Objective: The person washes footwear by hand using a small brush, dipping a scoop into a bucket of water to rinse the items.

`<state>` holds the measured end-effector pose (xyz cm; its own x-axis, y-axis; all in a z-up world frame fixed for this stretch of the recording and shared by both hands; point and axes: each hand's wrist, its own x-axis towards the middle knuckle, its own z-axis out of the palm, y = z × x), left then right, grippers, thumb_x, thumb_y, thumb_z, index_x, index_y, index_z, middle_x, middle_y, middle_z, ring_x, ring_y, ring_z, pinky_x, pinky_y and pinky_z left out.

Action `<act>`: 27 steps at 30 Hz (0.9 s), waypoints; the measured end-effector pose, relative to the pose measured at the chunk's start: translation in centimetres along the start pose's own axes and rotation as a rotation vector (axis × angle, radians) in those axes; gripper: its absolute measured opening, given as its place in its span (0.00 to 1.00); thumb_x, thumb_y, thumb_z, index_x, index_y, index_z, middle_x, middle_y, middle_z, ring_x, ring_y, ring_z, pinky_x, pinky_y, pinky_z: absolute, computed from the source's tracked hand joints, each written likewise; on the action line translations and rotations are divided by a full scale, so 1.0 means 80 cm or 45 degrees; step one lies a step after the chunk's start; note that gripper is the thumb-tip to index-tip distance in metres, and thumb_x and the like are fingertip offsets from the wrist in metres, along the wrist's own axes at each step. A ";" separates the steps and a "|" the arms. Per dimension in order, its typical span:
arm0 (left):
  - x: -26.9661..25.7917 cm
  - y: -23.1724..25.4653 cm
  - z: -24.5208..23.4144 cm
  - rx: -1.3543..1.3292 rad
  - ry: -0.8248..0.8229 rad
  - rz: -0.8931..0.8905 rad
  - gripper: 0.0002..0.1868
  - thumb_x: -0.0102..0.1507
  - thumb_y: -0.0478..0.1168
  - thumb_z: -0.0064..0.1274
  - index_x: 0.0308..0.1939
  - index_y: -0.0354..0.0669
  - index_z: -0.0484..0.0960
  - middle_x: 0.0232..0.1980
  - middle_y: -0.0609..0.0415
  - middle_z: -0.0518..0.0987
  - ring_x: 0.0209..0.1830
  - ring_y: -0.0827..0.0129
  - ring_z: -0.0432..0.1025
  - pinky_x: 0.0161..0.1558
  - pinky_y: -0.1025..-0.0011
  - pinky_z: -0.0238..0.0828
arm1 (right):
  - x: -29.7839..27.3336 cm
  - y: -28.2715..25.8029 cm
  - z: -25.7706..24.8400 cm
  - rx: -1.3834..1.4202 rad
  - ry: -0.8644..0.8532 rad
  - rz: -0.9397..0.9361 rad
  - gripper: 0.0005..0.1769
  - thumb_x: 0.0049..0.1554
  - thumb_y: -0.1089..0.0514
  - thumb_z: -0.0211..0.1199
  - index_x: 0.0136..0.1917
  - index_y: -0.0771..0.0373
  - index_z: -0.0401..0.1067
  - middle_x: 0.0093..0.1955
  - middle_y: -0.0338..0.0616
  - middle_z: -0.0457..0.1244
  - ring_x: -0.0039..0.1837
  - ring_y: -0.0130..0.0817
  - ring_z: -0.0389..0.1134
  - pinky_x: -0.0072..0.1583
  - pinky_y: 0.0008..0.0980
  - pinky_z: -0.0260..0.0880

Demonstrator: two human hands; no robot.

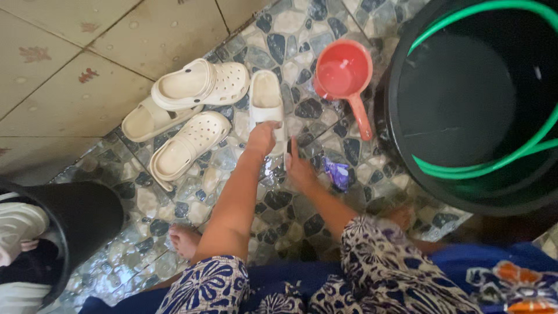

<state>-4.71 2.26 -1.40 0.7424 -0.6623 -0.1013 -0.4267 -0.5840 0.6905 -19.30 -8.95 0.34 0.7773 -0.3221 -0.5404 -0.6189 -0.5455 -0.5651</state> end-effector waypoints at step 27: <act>0.008 -0.018 0.022 0.073 0.013 0.045 0.17 0.61 0.29 0.47 0.51 0.44 0.84 0.53 0.42 0.82 0.55 0.49 0.76 0.59 0.56 0.72 | 0.046 -0.014 -0.004 -0.068 0.261 -0.112 0.40 0.67 0.44 0.44 0.85 0.54 0.32 0.43 0.66 0.69 0.41 0.67 0.70 0.43 0.62 0.67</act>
<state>-4.53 1.85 -3.73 0.7312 -0.6786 -0.0701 -0.4817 -0.5863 0.6513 -15.70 -9.75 -0.85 0.8380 -0.4189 -0.3497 -0.5452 -0.6169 -0.5676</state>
